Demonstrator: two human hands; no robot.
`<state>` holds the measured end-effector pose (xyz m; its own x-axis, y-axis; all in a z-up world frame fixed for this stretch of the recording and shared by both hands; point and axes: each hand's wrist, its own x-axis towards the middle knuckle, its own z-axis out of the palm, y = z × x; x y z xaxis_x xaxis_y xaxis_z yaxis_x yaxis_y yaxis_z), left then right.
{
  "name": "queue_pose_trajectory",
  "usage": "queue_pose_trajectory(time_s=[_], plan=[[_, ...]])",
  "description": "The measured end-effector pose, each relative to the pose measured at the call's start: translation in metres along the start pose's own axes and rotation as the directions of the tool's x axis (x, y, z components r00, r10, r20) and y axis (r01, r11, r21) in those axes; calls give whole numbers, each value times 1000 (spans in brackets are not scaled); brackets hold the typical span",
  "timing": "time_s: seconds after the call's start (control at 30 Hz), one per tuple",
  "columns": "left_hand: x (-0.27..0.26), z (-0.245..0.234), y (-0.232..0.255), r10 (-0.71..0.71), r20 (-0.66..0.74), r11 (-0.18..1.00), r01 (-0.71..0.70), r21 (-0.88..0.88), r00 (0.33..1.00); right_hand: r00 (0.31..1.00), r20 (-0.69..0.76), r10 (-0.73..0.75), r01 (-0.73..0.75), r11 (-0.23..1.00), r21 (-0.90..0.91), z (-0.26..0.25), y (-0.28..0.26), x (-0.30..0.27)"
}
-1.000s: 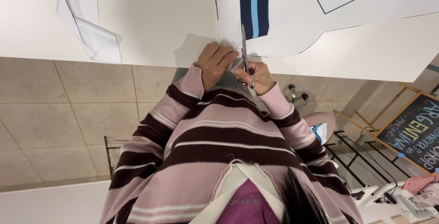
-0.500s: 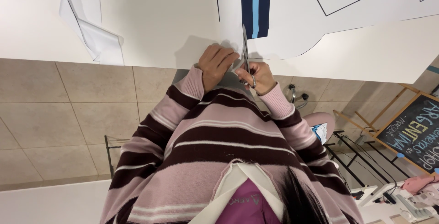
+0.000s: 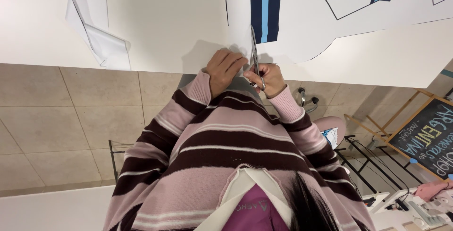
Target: The person uses shears to cut a large piece of white fabric with blue stripes on a table. They follow drawn outlines to cut out specific shapes, occasionally adjusting the fabric's position to reach different sections.
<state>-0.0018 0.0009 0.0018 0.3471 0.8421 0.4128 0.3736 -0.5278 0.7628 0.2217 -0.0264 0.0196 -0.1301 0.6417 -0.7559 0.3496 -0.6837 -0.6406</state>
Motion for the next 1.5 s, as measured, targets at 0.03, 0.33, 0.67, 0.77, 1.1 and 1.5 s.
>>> queue_pose_trajectory(time_s=[0.03,0.33,0.67,0.77,1.1,1.5], plan=[[0,-1,0,-5,6,1000,5,-2,1000,1000,3,-2,2,1000,-8,0,-2,-1],[-1,-3,-2,4,31,1000,-4,0,1000,998,63,-1,-3,997,72,-6,-10,15],[5,-14,-1,6,80,1000,-4,-15,997,999,37,15,-18,996,90,-5,-10,14],[4,-17,-2,8,110,1000,-6,-18,994,999,23,33,-34,997,66,-4,-14,15],[5,-23,-6,-1,167,998,11,-63,986,997,72,-23,14,993,121,-8,-30,27],[11,-26,-15,-44,277,988,84,-133,960,999,16,29,-29,1000,1,-8,-32,26]])
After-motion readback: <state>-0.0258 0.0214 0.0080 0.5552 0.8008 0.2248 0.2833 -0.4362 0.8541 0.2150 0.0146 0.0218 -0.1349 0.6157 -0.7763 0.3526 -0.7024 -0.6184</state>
